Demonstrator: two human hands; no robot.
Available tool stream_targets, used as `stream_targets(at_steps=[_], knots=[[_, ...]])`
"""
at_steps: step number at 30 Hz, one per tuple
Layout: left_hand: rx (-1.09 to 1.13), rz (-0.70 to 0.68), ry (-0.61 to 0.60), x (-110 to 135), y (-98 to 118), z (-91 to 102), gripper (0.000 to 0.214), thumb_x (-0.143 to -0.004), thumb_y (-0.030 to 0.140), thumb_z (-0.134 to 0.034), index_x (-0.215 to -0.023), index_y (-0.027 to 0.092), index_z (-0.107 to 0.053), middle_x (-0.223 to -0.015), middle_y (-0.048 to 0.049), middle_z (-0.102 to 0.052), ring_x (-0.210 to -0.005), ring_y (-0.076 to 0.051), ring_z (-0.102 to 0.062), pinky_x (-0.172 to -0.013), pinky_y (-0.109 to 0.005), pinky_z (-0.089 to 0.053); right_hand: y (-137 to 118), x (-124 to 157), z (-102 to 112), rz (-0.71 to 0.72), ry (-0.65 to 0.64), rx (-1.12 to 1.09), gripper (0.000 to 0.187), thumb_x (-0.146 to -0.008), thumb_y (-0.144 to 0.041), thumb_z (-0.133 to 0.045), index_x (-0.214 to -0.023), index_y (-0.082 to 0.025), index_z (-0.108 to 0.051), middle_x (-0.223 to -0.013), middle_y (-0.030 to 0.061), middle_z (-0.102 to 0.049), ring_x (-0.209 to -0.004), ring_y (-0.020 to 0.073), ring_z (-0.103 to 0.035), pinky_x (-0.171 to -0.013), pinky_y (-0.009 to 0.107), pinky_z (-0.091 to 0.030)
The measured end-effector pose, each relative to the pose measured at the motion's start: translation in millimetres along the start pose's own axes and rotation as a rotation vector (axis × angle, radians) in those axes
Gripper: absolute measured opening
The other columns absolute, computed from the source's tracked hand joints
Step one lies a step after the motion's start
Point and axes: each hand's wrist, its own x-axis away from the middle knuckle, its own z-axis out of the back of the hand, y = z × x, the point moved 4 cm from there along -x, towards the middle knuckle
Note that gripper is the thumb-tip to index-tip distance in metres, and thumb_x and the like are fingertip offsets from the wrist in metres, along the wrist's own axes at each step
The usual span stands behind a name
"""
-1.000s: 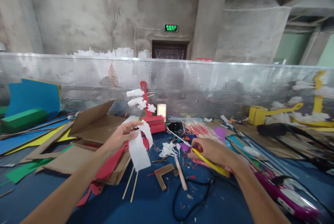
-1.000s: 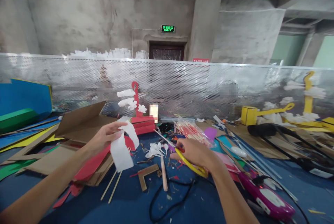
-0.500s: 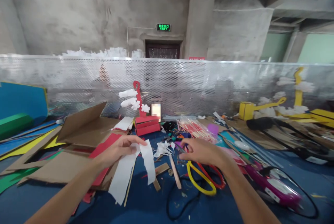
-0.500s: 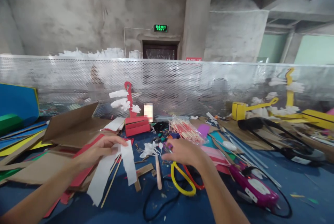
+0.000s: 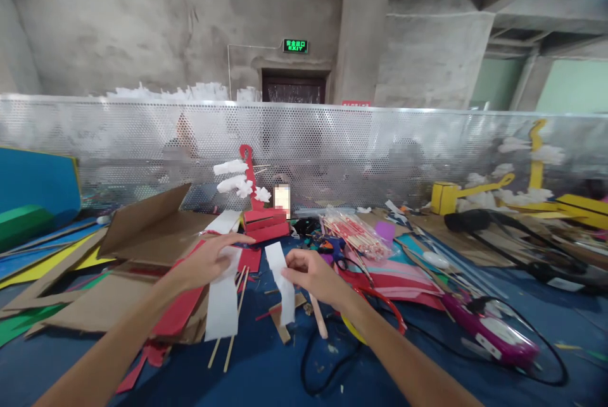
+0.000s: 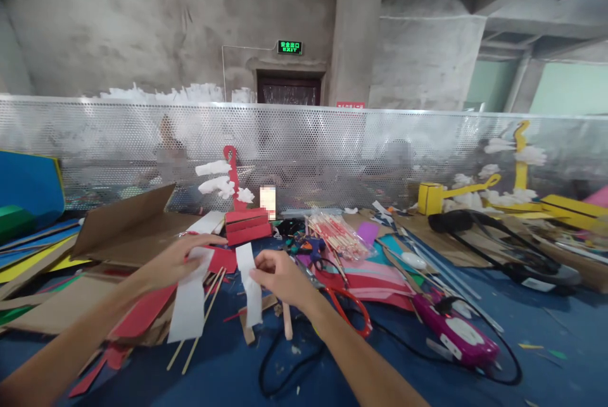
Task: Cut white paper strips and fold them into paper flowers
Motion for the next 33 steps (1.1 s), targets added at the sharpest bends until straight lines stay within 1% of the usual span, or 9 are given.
stream_targets(at_steps=[2, 5, 9, 12, 15, 17, 22, 27, 33], knots=[[-0.317, -0.028, 0.018, 2, -12, 7.7, 0.062, -0.068, 0.003, -0.042, -0.122, 0.029, -0.057, -0.131, -0.0019, -0.055, -0.122, -0.024, -0.046, -0.103, -0.04, -0.034, 2, -1, 4, -0.008, 0.03, -0.02, 0.022, -0.078, -0.037, -0.062, -0.077, -0.016, -0.054, -0.062, -0.0023, -0.053, -0.056, 0.0099, -0.048, -0.052, 0.02, -0.04], [-0.583, 0.0, -0.019, 7, -32, 12.3, 0.068, -0.069, 0.0, -0.036, -0.129, 0.03, -0.051, -0.135, -0.0022, -0.049, -0.119, -0.022, -0.05, -0.095, -0.034, -0.041, 6, -3, 5, -0.025, 0.067, -0.028, 0.022, -0.08, -0.038, -0.06, -0.081, -0.017, -0.053, -0.06, -0.003, -0.052, -0.053, 0.0096, -0.047, -0.049, 0.02, -0.04], [-0.748, 0.049, -0.023, 12, -54, 16.8, 0.07, -0.069, -0.003, -0.035, -0.129, 0.03, -0.05, -0.136, -0.0026, -0.048, -0.116, -0.021, -0.052, -0.091, -0.032, -0.043, 8, -5, -2, -0.066, 0.078, -0.083, 0.023, -0.079, -0.039, -0.06, -0.084, -0.017, -0.055, -0.064, -0.0015, -0.056, -0.053, 0.0098, -0.049, -0.047, 0.02, -0.042], [-0.801, 0.035, 0.084, 10, -56, 21.9, 0.06, -0.073, 0.001, -0.04, -0.124, 0.029, -0.056, -0.139, -0.0047, -0.045, -0.122, -0.024, -0.046, -0.101, -0.04, -0.035, 3, -7, -8, -0.054, 0.082, -0.155, 0.023, -0.077, -0.038, -0.062, -0.081, -0.016, -0.057, -0.069, -0.0006, -0.058, -0.055, 0.01, -0.051, -0.048, 0.02, -0.043], [-0.641, 0.021, 0.197, 5, -40, 19.3, 0.035, -0.083, 0.017, -0.046, -0.111, 0.025, -0.064, -0.127, -0.0078, -0.057, -0.12, -0.026, -0.046, -0.104, -0.042, -0.029, -3, -13, -10, -0.041, 0.137, -0.19, 0.023, -0.074, -0.038, -0.065, -0.078, -0.015, -0.06, -0.069, 0.0, -0.058, -0.057, 0.0106, -0.051, -0.047, 0.021, -0.043], [-0.381, 0.036, 0.164, 1, -22, 7.0, 0.027, -0.087, 0.032, -0.046, -0.104, 0.023, -0.066, -0.108, -0.0075, -0.067, -0.104, -0.026, -0.056, -0.097, -0.038, -0.036, -4, -20, -10, -0.041, 0.189, -0.206, 0.023, -0.073, -0.037, -0.066, -0.079, -0.015, -0.06, -0.067, -0.0003, -0.056, -0.056, 0.0107, -0.051, -0.046, 0.02, -0.042], [0.102, 0.071, 0.047, -6, 19, -32.2, 0.031, -0.088, 0.045, -0.044, -0.09, 0.019, -0.061, -0.08, -0.0014, -0.063, -0.074, -0.019, -0.056, -0.067, -0.026, -0.041, 2, -39, -17, -0.061, 0.247, -0.242, 0.027, -0.069, -0.039, -0.069, -0.077, -0.016, -0.056, -0.062, -0.0015, -0.055, -0.052, 0.01, -0.048, -0.042, 0.02, -0.04], [0.231, 0.132, 0.1, -8, 18, -39.9, 0.035, -0.084, 0.049, -0.049, -0.069, 0.017, -0.048, -0.059, 0.0047, -0.041, -0.057, -0.012, -0.039, -0.055, -0.022, -0.032, 10, -47, -25, -0.026, 0.191, -0.215, 0.03, -0.07, -0.043, -0.069, -0.077, -0.016, -0.058, -0.062, -0.0017, -0.055, -0.05, 0.0097, -0.047, -0.042, 0.021, -0.041], [0.294, 0.135, 0.081, -9, 10, -46.7, 0.034, -0.083, 0.046, -0.05, -0.067, 0.018, -0.046, -0.059, 0.0047, -0.041, -0.056, -0.011, -0.039, -0.056, -0.023, -0.032, 12, -42, -23, -0.03, 0.197, -0.277, 0.032, -0.069, -0.042, -0.069, -0.083, -0.016, -0.057, -0.069, -0.0002, -0.058, -0.055, 0.011, -0.052, -0.044, 0.02, -0.042]])
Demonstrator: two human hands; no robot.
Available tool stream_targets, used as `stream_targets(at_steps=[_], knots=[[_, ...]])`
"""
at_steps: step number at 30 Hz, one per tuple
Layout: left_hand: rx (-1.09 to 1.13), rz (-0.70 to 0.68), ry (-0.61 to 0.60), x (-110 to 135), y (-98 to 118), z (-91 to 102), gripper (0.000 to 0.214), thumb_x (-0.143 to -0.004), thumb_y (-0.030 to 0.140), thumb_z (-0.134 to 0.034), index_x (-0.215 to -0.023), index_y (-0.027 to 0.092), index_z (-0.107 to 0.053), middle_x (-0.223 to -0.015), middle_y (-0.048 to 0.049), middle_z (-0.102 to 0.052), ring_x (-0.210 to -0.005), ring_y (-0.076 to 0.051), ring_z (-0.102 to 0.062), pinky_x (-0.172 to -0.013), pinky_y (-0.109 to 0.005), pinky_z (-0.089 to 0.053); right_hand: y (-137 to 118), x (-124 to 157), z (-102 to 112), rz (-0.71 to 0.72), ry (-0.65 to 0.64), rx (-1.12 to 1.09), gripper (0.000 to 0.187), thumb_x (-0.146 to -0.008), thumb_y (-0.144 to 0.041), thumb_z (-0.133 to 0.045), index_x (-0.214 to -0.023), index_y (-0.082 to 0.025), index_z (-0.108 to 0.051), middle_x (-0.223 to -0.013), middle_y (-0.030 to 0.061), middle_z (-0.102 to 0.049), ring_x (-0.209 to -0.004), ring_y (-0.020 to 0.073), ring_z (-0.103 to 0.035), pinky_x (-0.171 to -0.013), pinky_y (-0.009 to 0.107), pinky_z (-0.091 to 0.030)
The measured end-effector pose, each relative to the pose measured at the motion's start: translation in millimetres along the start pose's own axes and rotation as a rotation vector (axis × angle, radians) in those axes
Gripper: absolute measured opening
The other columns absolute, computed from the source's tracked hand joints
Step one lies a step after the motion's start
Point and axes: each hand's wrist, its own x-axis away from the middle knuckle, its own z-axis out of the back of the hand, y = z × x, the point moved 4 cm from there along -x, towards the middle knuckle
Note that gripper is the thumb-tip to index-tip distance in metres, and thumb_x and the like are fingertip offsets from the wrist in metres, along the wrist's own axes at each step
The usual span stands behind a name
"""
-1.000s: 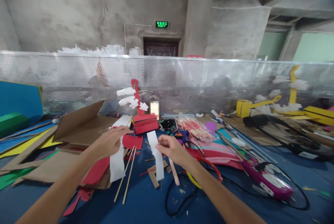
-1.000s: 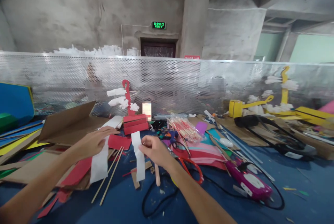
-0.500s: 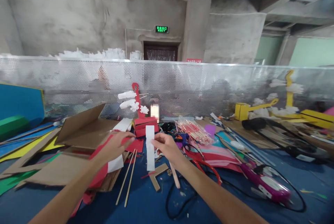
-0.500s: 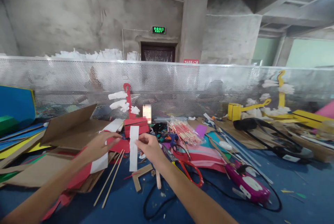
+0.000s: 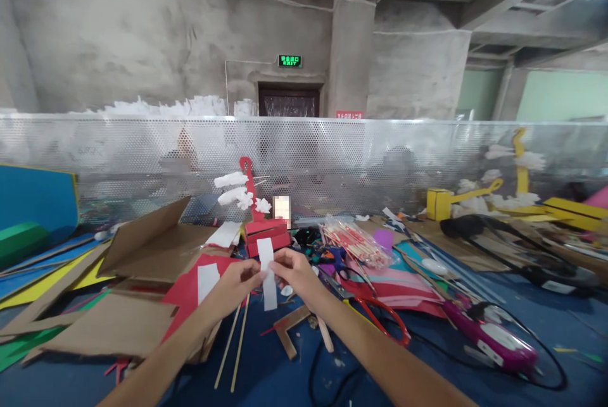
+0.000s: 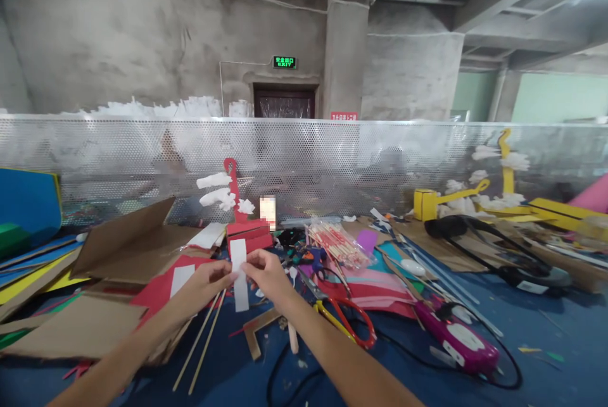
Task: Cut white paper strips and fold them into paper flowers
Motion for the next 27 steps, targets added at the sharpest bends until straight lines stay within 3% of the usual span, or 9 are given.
stream_targets(at_steps=[5, 12, 19, 27], knots=[[0.072, 0.021, 0.01, 0, -5, -4.0, 0.032, -0.08, 0.047, -0.056, -0.071, 0.016, -0.053, -0.062, 0.0027, -0.05, -0.059, -0.013, -0.047, -0.058, -0.023, -0.037, -6, 6, 0, -0.022, -0.104, 0.005, 0.037, -0.068, -0.042, -0.073, -0.09, -0.017, -0.057, -0.077, 0.0011, -0.064, -0.062, 0.0125, -0.057, -0.054, 0.023, -0.046], [0.164, 0.02, -0.026, 0, -6, -5.9, 0.029, -0.083, 0.044, -0.054, -0.076, 0.016, -0.057, -0.068, 0.0001, -0.057, -0.066, -0.015, -0.054, -0.065, -0.025, -0.042, -7, 7, 6, 0.028, -0.105, 0.057, 0.033, -0.068, -0.04, -0.073, -0.083, -0.016, -0.057, -0.075, 0.0011, -0.063, -0.062, 0.0126, -0.057, -0.055, 0.023, -0.045], [0.203, 0.017, -0.064, 2, -3, -9.5, 0.026, -0.083, 0.041, -0.056, -0.079, 0.016, -0.056, -0.072, -0.0001, -0.057, -0.068, -0.014, -0.053, -0.066, -0.025, -0.042, -9, 10, 4, 0.095, -0.119, 0.085, 0.03, -0.071, -0.038, -0.071, -0.086, -0.015, -0.058, -0.081, 0.002, -0.063, -0.07, 0.0136, -0.058, -0.061, 0.024, -0.046], [0.243, 0.051, -0.092, 0, -6, -12.0, 0.027, -0.082, 0.041, -0.056, -0.074, 0.016, -0.05, -0.07, 0.0016, -0.052, -0.068, -0.014, -0.053, -0.069, -0.027, -0.045, -3, 6, 9, 0.058, -0.11, 0.07, 0.032, -0.07, -0.033, -0.071, -0.091, -0.017, -0.054, -0.078, 0.0021, -0.064, -0.066, 0.0139, -0.059, -0.059, 0.024, -0.045]])
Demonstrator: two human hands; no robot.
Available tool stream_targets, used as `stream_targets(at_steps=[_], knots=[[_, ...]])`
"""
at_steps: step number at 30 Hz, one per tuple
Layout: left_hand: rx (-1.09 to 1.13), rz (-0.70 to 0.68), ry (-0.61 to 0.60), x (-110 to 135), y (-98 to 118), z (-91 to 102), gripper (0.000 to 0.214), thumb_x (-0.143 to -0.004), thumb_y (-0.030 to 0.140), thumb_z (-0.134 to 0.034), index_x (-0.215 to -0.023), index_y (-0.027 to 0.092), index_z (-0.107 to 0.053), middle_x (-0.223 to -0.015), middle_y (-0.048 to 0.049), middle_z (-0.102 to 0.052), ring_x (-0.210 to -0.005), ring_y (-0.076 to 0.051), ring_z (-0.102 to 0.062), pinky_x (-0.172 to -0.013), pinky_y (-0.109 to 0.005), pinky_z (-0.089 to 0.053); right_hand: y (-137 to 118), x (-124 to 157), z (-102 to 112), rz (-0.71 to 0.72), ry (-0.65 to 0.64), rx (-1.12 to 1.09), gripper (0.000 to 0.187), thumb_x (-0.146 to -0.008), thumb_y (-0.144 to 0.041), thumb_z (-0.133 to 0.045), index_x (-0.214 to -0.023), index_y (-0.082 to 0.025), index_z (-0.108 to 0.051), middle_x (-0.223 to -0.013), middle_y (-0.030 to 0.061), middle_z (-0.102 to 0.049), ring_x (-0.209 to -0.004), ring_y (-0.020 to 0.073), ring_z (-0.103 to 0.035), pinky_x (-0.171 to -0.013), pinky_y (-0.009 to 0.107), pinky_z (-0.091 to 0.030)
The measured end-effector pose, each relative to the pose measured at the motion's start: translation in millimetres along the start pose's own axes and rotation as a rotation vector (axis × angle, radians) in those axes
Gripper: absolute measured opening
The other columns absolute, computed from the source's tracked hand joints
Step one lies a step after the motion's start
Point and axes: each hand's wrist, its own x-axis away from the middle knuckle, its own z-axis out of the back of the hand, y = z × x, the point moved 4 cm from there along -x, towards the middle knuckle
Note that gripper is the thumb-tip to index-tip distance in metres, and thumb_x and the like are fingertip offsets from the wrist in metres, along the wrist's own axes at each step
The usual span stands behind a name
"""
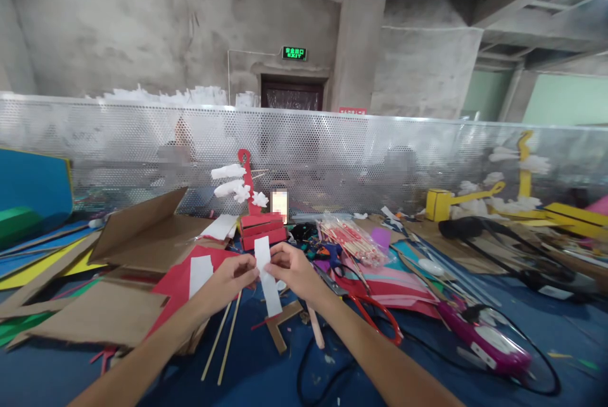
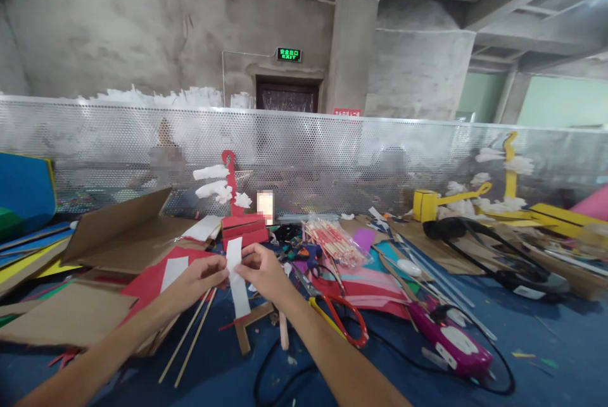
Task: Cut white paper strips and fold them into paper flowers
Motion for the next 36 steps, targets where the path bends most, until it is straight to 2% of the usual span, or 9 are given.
stream_targets(at_steps=[5, 9, 12, 17, 25, 28, 33, 36], knots=[[-0.021, -0.015, 0.006, 0, -5, 0.5, 0.027, -0.084, 0.04, -0.055, -0.074, 0.016, -0.048, -0.069, 0.0024, -0.049, -0.068, -0.014, -0.053, -0.067, -0.026, -0.045, -2, 2, 1, 0.016, 0.032, 0.013, 0.027, -0.07, -0.027, -0.069, -0.087, -0.019, -0.049, -0.075, -0.0005, -0.062, -0.064, 0.013, -0.058, -0.058, 0.023, -0.045], [-0.019, -0.027, 0.019, 1, -7, -0.6, 0.026, -0.084, 0.04, -0.054, -0.074, 0.016, -0.048, -0.067, 0.0034, -0.047, -0.067, -0.013, -0.052, -0.066, -0.025, -0.044, -13, 6, 1, 0.124, 0.082, 0.244, 0.012, -0.072, -0.022, -0.064, -0.078, -0.017, -0.054, -0.075, -0.0003, -0.06, -0.067, 0.0123, -0.056, -0.062, 0.023, -0.045], [-0.022, -0.025, 0.027, 0, -7, -1.1, 0.026, -0.084, 0.04, -0.054, -0.075, 0.016, -0.049, -0.067, 0.0034, -0.047, -0.066, -0.013, -0.051, -0.065, -0.025, -0.043, -15, 7, 0, 0.141, 0.076, 0.356, 0.006, -0.076, -0.022, -0.061, -0.078, -0.016, -0.06, -0.073, 0.0004, -0.061, -0.067, 0.0123, -0.056, -0.063, 0.023, -0.044], [-0.064, -0.024, 0.041, 1, -7, -1.6, 0.024, -0.085, 0.039, -0.053, -0.077, 0.016, -0.051, -0.067, 0.0026, -0.05, -0.067, -0.014, -0.052, -0.064, -0.024, -0.042, -14, 10, -5, 0.067, -0.004, 0.295, 0.016, -0.083, -0.03, -0.055, -0.087, -0.017, -0.063, -0.074, 0.002, -0.064, -0.066, 0.0141, -0.06, -0.056, 0.022, -0.044], [-0.212, -0.049, 0.066, 3, -10, -0.3, 0.02, -0.086, 0.035, -0.051, -0.081, 0.016, -0.056, -0.067, 0.0011, -0.055, -0.064, -0.014, -0.05, -0.059, -0.023, -0.039, -14, 11, -6, 0.098, -0.008, 0.312, 0.019, -0.075, -0.032, -0.067, -0.082, -0.015, -0.063, -0.075, 0.0035, -0.067, -0.07, 0.0162, -0.062, -0.064, 0.024, -0.047], [-0.215, -0.055, 0.066, 2, -5, -1.0, 0.022, -0.088, 0.037, -0.049, -0.081, 0.017, -0.055, -0.07, 0.0008, -0.054, -0.067, -0.014, -0.052, -0.062, -0.023, -0.04, -14, 11, -5, 0.079, -0.003, 0.327, 0.014, -0.078, -0.029, -0.061, -0.08, -0.015, -0.062, -0.073, 0.0032, -0.066, -0.067, 0.0156, -0.062, -0.061, 0.023, -0.045], [-0.172, -0.081, 0.135, 3, 1, 1.5, 0.019, -0.086, 0.037, -0.053, -0.086, 0.019, -0.048, -0.083, 0.0006, -0.054, -0.07, -0.013, -0.052, -0.062, -0.022, -0.042, -16, 11, -7, 0.04, -0.03, 0.263, 0.015, -0.082, -0.027, -0.054, -0.08, -0.015, -0.064, -0.07, 0.0027, -0.065, -0.063, 0.0141, -0.06, -0.055, 0.021, -0.044], [-0.131, -0.095, 0.138, 3, -1, 1.7, 0.019, -0.084, 0.035, -0.055, -0.082, 0.019, -0.045, -0.075, 0.0031, -0.048, -0.064, -0.011, -0.049, -0.059, -0.021, -0.041, -15, 11, -6, 0.045, -0.034, 0.27, 0.017, -0.081, -0.028, -0.055, -0.078, -0.015, -0.065, -0.067, 0.0023, -0.064, -0.061, 0.0133, -0.058, -0.051, 0.02, -0.043]])
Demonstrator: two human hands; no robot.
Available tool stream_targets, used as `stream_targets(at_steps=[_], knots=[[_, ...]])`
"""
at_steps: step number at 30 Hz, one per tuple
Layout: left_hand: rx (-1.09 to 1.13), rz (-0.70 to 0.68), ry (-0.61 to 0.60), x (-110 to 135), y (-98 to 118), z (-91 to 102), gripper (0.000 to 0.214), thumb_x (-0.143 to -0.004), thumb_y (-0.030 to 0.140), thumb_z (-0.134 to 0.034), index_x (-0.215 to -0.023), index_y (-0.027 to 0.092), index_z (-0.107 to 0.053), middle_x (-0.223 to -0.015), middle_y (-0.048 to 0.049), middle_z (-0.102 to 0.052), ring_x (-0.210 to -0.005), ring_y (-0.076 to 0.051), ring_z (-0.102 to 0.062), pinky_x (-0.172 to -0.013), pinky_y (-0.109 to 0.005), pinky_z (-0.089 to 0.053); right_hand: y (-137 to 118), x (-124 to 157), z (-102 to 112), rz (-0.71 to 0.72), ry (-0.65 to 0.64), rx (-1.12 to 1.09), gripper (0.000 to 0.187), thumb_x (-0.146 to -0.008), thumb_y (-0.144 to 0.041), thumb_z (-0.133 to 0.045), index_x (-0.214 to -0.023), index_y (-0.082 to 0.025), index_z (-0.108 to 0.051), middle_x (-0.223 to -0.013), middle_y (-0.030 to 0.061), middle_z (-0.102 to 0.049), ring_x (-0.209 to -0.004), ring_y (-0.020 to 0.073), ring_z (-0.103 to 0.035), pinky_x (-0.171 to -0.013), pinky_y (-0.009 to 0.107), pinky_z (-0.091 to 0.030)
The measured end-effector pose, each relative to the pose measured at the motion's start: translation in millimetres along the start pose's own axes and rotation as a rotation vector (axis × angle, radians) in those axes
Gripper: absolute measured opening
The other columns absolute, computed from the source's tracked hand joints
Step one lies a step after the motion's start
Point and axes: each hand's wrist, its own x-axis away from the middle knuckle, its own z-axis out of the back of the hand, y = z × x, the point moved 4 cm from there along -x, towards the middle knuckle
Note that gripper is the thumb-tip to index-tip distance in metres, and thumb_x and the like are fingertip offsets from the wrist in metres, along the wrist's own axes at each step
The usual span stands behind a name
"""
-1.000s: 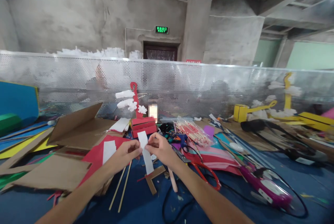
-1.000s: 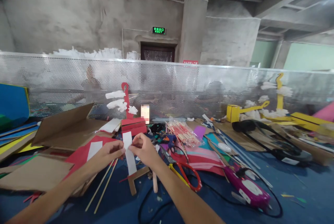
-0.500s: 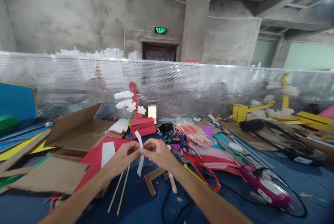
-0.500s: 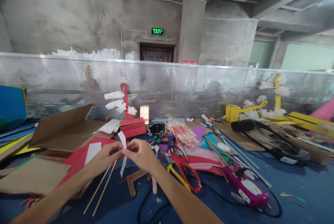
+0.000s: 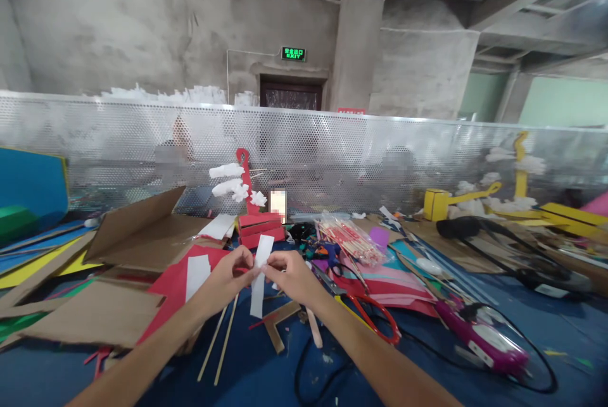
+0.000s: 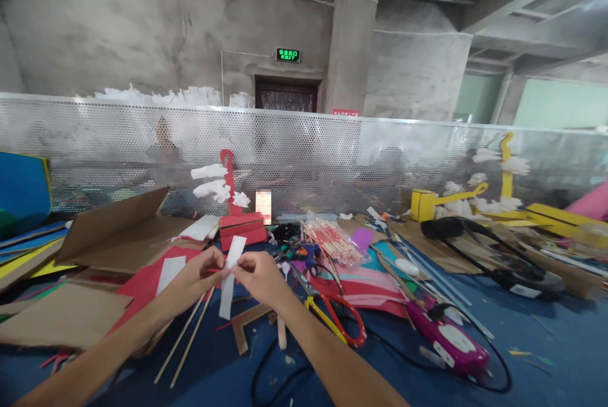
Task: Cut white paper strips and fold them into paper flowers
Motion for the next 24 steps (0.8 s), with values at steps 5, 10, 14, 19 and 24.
stream_targets(at_steps=[5, 10, 14, 19, 24], knots=[[-0.028, -0.011, 0.02, -0.2, 0.2, 0.8, 0.016, -0.085, 0.033, -0.053, -0.081, 0.018, -0.048, -0.072, 0.0023, -0.05, -0.064, -0.012, -0.051, -0.06, -0.022, -0.041, 2.4, -1.4, 3.6, -0.066, 0.012, -0.01, 0.019, -0.079, -0.031, -0.058, -0.08, -0.013, -0.066, -0.065, 0.0024, -0.061, -0.056, 0.0121, -0.054, -0.045, 0.019, -0.042], [-0.037, 0.01, 0.056, -0.2, 4.4, 3.1, 0.016, -0.085, 0.033, -0.053, -0.083, 0.018, -0.051, -0.07, 0.0022, -0.053, -0.062, -0.012, -0.052, -0.058, -0.022, -0.041, -1.5, -1.1, 4.2, -0.082, -0.018, -0.01, 0.019, -0.08, -0.026, -0.054, -0.08, -0.013, -0.067, -0.074, 0.0054, -0.067, -0.061, 0.0127, -0.057, -0.046, 0.018, -0.043], [-0.012, 0.016, 0.03, -0.1, 6.8, 0.3, 0.018, -0.084, 0.035, -0.055, -0.082, 0.017, -0.052, -0.072, 0.0018, -0.055, -0.062, -0.012, -0.053, -0.059, -0.022, -0.042, 1.3, -1.6, 2.7, -0.072, -0.03, -0.015, 0.019, -0.079, -0.029, -0.057, -0.081, -0.013, -0.067, -0.073, 0.0046, -0.066, -0.06, 0.0119, -0.056, -0.047, 0.018, -0.044], [-0.036, 0.039, 0.033, 0.0, 3.1, -0.6, 0.02, -0.083, 0.037, -0.056, -0.084, 0.017, -0.053, -0.069, 0.0018, -0.055, -0.063, -0.013, -0.054, -0.059, -0.023, -0.042, 2.4, -1.8, 1.3, -0.036, -0.018, -0.063, 0.022, -0.077, -0.035, -0.062, -0.085, -0.015, -0.063, -0.07, 0.0016, -0.06, -0.06, 0.0119, -0.054, -0.045, 0.018, -0.044], [-0.054, 0.017, 0.005, 0.7, -0.7, -2.6, 0.024, -0.084, 0.041, -0.053, -0.085, 0.017, -0.055, -0.078, -0.002, -0.06, -0.071, -0.016, -0.058, -0.065, -0.025, -0.046, -2.5, -1.7, 1.5, 0.031, -0.002, -0.042, 0.023, -0.08, -0.038, -0.059, -0.085, -0.016, -0.061, -0.072, 0.0019, -0.059, -0.062, 0.0121, -0.054, -0.045, 0.018, -0.044]])
